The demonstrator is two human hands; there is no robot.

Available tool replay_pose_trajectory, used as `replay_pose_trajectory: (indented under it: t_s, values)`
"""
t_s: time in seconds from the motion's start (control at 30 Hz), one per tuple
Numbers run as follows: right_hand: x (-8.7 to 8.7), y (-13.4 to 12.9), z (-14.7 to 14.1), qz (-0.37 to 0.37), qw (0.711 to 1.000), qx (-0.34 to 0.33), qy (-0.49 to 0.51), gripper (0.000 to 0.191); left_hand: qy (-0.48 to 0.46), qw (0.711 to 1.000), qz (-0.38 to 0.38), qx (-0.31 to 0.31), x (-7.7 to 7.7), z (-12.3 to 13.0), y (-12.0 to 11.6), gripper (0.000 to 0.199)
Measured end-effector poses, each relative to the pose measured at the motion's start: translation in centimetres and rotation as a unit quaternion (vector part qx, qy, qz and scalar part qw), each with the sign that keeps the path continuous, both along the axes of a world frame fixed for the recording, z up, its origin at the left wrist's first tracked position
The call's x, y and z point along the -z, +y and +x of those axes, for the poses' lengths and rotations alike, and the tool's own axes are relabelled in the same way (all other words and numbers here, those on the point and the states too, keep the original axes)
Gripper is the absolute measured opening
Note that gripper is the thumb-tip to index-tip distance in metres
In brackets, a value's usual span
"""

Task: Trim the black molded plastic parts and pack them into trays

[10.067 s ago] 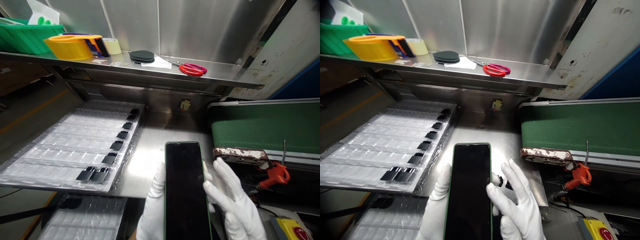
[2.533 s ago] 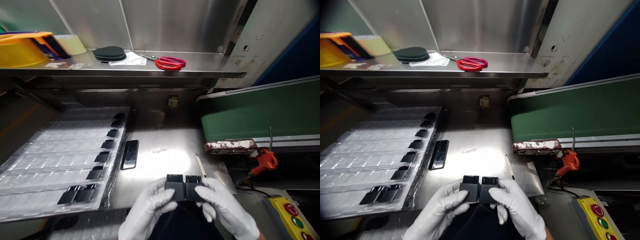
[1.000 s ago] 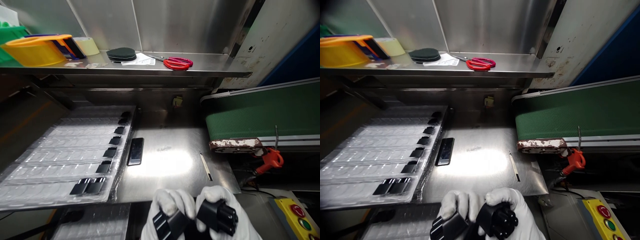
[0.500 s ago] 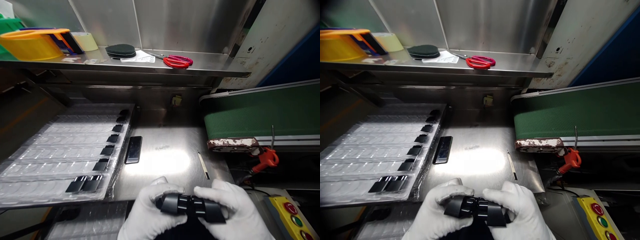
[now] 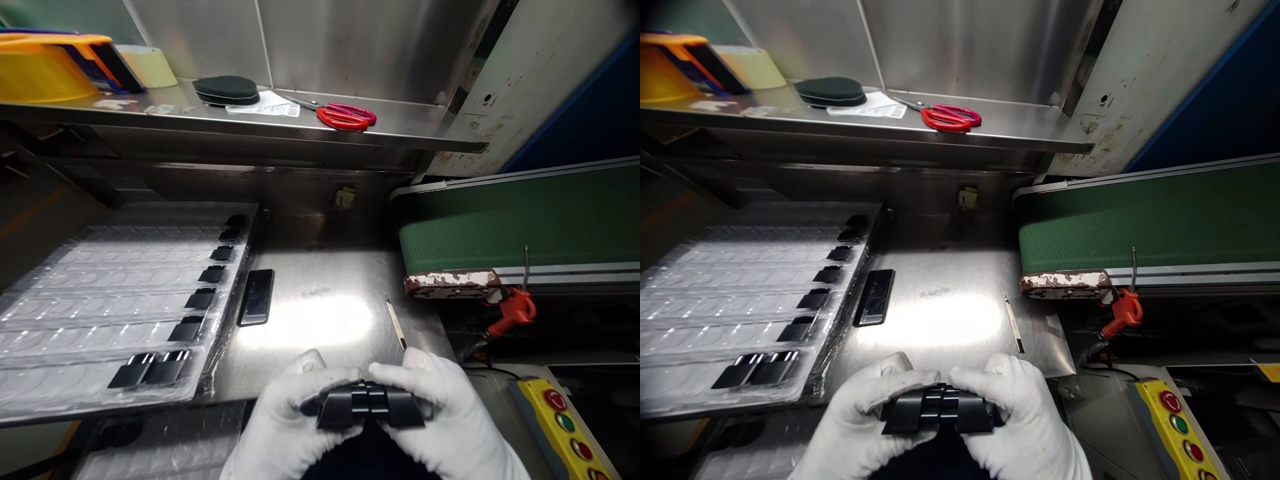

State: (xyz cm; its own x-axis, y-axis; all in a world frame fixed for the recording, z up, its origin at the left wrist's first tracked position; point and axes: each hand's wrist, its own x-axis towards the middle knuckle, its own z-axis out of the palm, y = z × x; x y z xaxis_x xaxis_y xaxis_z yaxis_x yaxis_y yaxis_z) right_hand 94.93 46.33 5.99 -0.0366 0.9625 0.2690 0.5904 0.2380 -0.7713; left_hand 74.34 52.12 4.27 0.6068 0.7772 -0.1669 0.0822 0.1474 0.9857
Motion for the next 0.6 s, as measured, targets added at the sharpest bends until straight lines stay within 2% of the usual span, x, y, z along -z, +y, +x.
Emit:
replay_pose_trajectory:
  t_s: [0.1, 0.2, 0.33, 0.47, 0.6]
  values:
    - [0.2, 0.2, 0.0, -0.043, 0.999, 0.008, 0.033, 0.035, 0.018, 1.0, 0.002, 0.003, 0.2, 0.1, 0.2, 0.026]
    - [0.3, 0.2, 0.0, -0.11, 0.991, 0.013, 0.072, 0.041, 0.042, 0.999, -0.03, 0.013, 0.5, 0.2, 0.5, 0.031]
    - [0.4, -0.1, 0.1, -0.232, 0.963, 0.023, 0.133, 0.048, 0.092, 0.994, -0.05, 0.031, 0.9, 0.3, 0.8, 0.039]
    - [0.5, -0.2, 0.1, -0.269, 0.946, 0.042, 0.174, 0.047, 0.093, 0.994, -0.047, 0.045, 1.1, 0.3, 1.0, 0.04]
    - [0.3, 0.2, -0.2, -0.314, 0.92, 0.047, 0.229, 0.053, 0.088, 0.992, -0.07, 0.051, 0.4, 0.7, 1.3, 0.036]
